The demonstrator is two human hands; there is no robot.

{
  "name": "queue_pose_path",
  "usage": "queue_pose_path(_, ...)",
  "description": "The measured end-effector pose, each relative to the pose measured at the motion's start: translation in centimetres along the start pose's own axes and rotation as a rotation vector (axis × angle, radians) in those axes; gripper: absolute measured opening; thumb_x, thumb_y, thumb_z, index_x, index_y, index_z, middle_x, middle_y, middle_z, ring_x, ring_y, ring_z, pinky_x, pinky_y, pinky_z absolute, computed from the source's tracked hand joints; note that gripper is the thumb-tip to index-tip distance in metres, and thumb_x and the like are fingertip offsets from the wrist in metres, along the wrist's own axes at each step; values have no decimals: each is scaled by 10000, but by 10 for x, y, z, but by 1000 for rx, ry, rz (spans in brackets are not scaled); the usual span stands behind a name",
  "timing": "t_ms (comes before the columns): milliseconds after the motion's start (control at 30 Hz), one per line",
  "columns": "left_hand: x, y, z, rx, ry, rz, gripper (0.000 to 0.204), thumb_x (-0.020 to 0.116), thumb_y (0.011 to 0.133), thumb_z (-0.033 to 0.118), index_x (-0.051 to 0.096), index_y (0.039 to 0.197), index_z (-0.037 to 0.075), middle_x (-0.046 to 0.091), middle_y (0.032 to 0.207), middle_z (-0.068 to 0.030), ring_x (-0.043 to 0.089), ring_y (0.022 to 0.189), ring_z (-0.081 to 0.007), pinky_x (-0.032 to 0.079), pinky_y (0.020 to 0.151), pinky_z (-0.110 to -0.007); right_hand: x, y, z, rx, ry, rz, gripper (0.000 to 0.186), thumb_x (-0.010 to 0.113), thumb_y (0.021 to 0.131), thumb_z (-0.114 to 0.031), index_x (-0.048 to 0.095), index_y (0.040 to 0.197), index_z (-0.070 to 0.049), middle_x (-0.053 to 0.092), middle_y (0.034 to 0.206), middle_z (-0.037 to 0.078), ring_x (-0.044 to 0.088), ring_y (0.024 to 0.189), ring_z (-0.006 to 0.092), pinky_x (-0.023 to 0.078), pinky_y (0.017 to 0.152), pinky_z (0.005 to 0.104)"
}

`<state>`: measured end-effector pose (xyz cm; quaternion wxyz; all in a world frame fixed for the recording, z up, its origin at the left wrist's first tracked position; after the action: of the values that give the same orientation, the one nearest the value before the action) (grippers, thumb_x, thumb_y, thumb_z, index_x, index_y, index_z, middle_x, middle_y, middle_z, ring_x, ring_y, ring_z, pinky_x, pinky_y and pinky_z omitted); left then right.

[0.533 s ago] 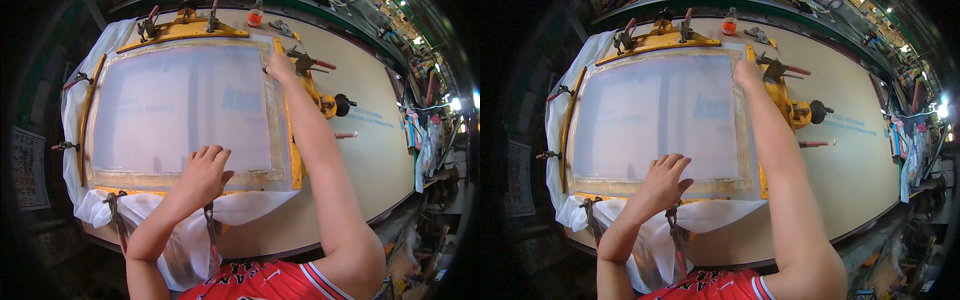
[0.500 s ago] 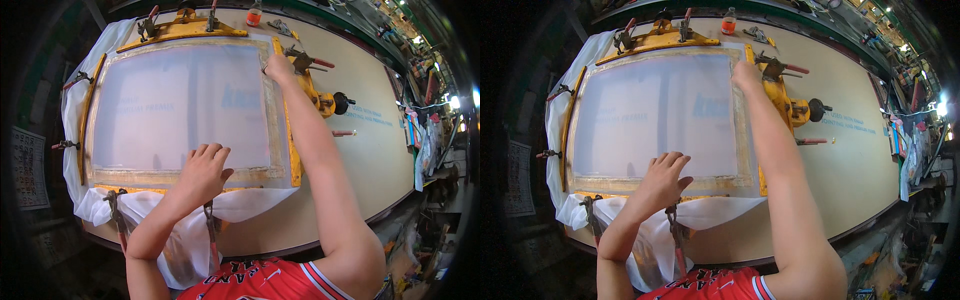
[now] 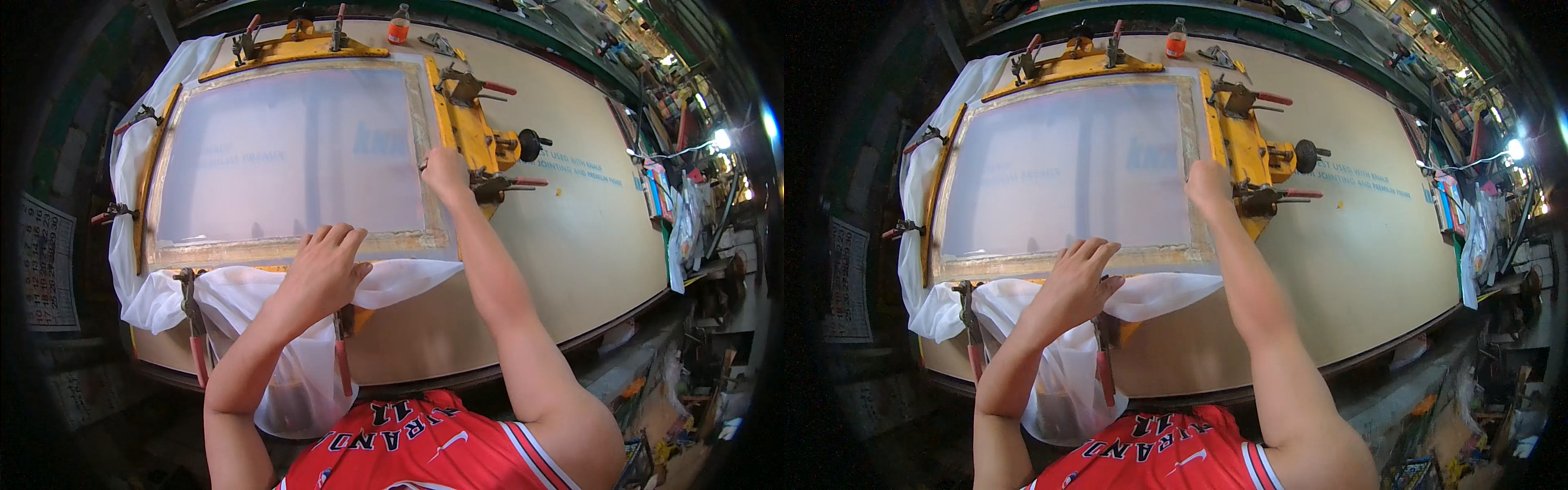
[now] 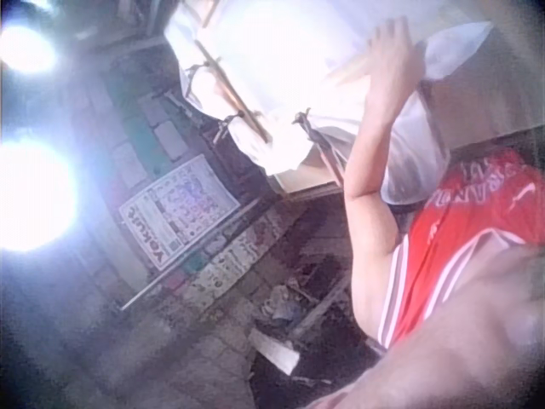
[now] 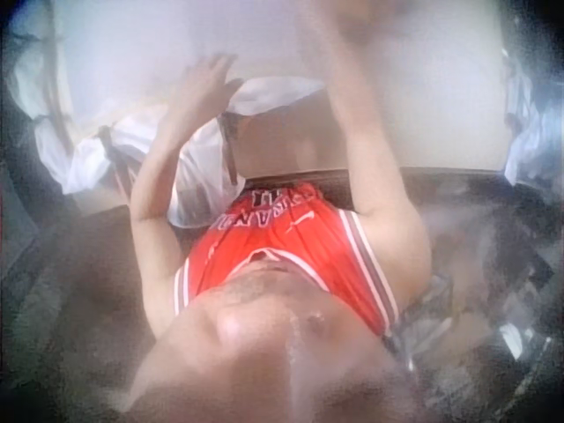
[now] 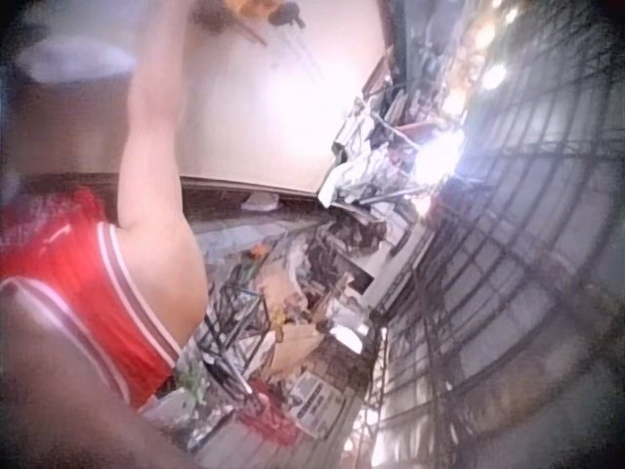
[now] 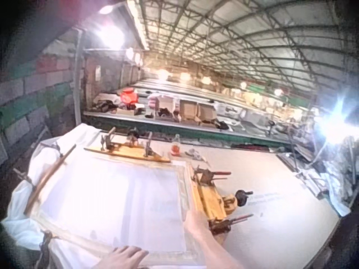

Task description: The person removes clamps and a white cloth from a screen printing frame, then uses scissors to cut and peel off a blue stencil sheet from a second frame. The person works at a cluttered workbench in a workshop environment.

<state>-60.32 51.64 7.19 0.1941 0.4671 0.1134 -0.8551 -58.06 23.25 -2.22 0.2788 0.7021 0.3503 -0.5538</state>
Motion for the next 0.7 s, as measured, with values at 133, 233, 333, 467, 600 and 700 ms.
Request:
queue_pose_path(133, 20, -3, -1, -19, 26, -26, 476, 692, 943, 216, 567, 1351, 3, 589, 1330, -175, 505, 1303, -369, 384, 1100, -473, 3, -58, -1, -49, 21, 4, 197, 661, 783, -54, 793, 928, -74, 749, 950, 153, 716, 923, 376, 580, 818, 480)
queue_pose_path(233, 32, -8, -4, -28, 64, -30, 475, 687, 946, 221, 568, 1347, -3, 587, 1335, -178, 499, 1312, -369, 378, 1108, -467, 7, -104, 2, -160, -13, 108, 208, 665, 786, -45, 797, 939, -93, 734, 959, 112, 689, 952, 334, 573, 828, 446)
queue_pose_path(333, 36, -16, -1, -24, 66, -22, 473, 698, 935, 206, 574, 1337, -9, 582, 1338, -183, 494, 1316, -375, 380, 1111, -469, 7, -146, 7, -138, 36, 120, 229, 660, 785, -25, 790, 955, -107, 717, 982, 82, 659, 970, 305, 567, 831, 420)
queue_pose_path(467, 35, -27, 3, -8, 50, 20, 472, 724, 905, 161, 581, 1323, -8, 573, 1336, -182, 494, 1313, -380, 386, 1116, -473, -3, -176, 3, -165, 63, 136, 245, 659, 770, -12, 777, 963, -106, 720, 992, 70, 662, 955, 283, 567, 827, 413)
queue_pose_path(600, 32, -41, 6, 11, 41, 77, 473, 743, 874, 133, 594, 1300, -8, 567, 1329, -184, 492, 1315, -387, 394, 1120, -483, -3, -182, 12, -188, 102, 113, 178, 627, 791, -37, 749, 907, -94, 712, 952, 79, 664, 960, 291, 566, 823, 437)
queue_pose_path(700, 27, -59, 6, 28, 65, 158, 471, 751, 862, 142, 603, 1283, -10, 558, 1338, -194, 470, 1344, -401, 383, 1136, -499, -4, -176, 16, -223, 84, 15, 192, 606, 791, -27, 750, 898, -96, 713, 943, 84, 669, 948, 308, 562, 831, 453)
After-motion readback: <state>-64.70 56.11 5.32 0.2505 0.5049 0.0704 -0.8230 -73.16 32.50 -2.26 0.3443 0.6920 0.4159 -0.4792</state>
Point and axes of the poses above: each hand's wrist, its own y-axis towards the middle knuckle, its own x-axis out of the palm, z = x × y, the point moved 10 cm from there along y, towards the middle knuckle
